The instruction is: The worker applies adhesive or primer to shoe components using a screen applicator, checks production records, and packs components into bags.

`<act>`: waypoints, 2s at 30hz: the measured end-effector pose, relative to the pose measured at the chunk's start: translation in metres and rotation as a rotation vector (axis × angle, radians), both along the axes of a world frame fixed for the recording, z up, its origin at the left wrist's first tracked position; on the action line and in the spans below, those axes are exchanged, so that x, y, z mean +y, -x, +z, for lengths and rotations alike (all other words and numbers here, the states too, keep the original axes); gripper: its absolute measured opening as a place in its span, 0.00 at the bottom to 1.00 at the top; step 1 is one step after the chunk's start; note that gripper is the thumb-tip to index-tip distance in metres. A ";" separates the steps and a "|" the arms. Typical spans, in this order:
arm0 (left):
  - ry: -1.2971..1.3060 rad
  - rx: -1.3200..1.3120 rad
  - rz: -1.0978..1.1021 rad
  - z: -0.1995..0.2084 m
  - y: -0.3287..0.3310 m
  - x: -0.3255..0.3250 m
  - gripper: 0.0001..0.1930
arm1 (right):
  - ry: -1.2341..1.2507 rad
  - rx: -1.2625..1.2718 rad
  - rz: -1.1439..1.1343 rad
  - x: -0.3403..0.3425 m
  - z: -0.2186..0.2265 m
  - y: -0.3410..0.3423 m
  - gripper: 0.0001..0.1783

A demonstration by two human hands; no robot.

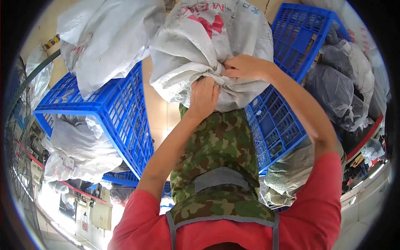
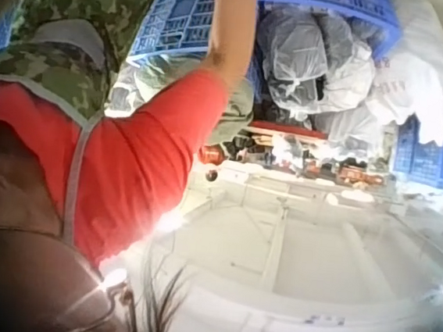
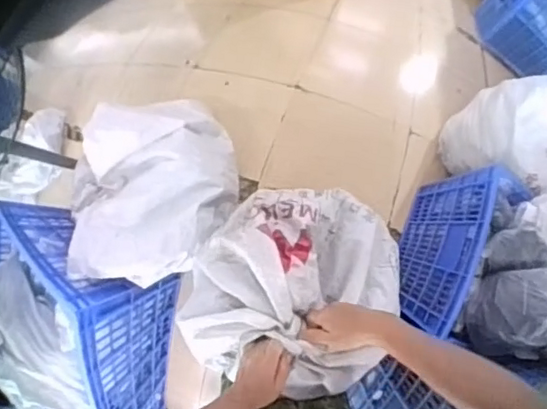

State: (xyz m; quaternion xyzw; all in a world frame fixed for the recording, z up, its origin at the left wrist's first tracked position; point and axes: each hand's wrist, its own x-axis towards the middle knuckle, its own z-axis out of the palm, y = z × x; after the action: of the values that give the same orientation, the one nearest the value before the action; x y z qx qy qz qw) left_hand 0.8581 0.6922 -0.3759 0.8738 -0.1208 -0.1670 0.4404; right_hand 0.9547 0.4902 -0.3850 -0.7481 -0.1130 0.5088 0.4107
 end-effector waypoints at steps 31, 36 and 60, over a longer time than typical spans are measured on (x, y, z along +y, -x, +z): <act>-0.166 0.092 -0.812 0.007 -0.033 0.037 0.04 | -0.190 0.460 -0.363 0.011 -0.008 0.051 0.19; -0.267 0.001 -0.700 0.016 -0.023 0.027 0.04 | -0.147 0.362 -0.123 0.012 -0.005 0.040 0.23; -0.875 -0.003 -1.167 -0.031 -0.021 0.013 0.06 | -0.775 1.028 -1.666 0.069 -0.033 0.121 0.16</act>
State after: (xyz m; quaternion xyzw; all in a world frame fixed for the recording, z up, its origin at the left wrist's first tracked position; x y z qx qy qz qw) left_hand 0.8791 0.7055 -0.4065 0.7634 -0.4898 -0.4064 -0.1100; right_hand 0.8342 0.5590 -0.4181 -0.1011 0.4697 0.2508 0.8404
